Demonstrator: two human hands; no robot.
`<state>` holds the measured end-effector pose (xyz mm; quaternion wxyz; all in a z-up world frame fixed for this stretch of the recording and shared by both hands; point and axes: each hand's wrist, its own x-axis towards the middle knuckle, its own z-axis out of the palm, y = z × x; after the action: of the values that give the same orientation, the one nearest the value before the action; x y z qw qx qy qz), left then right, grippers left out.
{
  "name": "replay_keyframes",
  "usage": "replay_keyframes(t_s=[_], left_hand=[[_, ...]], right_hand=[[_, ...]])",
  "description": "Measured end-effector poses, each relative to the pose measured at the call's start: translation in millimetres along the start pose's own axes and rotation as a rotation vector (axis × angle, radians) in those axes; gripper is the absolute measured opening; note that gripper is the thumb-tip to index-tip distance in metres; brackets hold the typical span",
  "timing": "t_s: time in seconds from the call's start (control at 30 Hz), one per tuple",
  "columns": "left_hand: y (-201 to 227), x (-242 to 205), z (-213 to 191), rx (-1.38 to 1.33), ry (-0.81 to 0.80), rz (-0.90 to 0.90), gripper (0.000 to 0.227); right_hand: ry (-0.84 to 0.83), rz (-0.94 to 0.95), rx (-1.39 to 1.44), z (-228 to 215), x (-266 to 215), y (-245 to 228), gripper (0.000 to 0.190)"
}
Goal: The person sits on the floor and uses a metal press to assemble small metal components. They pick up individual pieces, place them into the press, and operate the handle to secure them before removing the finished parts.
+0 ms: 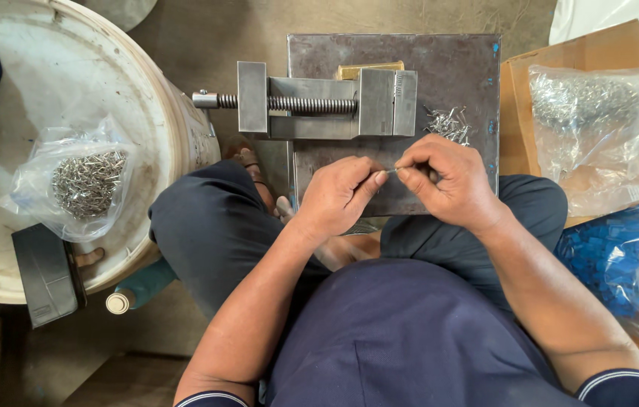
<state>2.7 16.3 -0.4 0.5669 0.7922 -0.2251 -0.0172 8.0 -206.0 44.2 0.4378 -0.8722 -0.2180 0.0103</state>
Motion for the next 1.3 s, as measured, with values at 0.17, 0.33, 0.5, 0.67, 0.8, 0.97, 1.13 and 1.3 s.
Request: replay_keyframes(t_s=[0.17,0.33,0.5,0.67,0.8,0.97,1.13,1.3], left_hand=[[3.9,-0.9,-2.5,-0.058,0.047,-0.046,0.031],[5.2,1.3,-2.4,-0.053,0.038,-0.07,0.033],[3.6,1.5,-1.3,0.0,0.019,-0.069,0.036],[4.4,2.4,-1.0,0.0,0.016,-0.087,0.037],[3.8,1.9,-0.7,0.007,0.018,-0.079,0.035],[5.2,2.0,-0.4,0.018,0.021,-0.075,0.035],[3.5,0.8,0.7,0.055,0.057,-0.009,0.028],[-10.4,-1.5,6.2,0.092,0.067,0.07,0.023]], right_hand=[[0.171,-0.06,-0.161,-14.6,30.9,-11.7,0.007],[0.155,0.033,-0.28,-24.2,54.3,-16.8,0.009],[0.125,-0.007,-0.331,-23.1,61.8,-23.6,0.008],[0.107,-0.038,-0.382,-23.2,65.4,-25.0,0.007],[0.102,-0.072,-0.44,-22.4,67.5,-23.5,0.007],[0.144,-0.115,-0.408,-21.5,62.0,-17.3,0.007],[0.191,0.037,-0.318,-26.8,31.3,3.6,0.008],[0.102,0.167,-0.206,-23.7,-24.6,28.5,0.01]])
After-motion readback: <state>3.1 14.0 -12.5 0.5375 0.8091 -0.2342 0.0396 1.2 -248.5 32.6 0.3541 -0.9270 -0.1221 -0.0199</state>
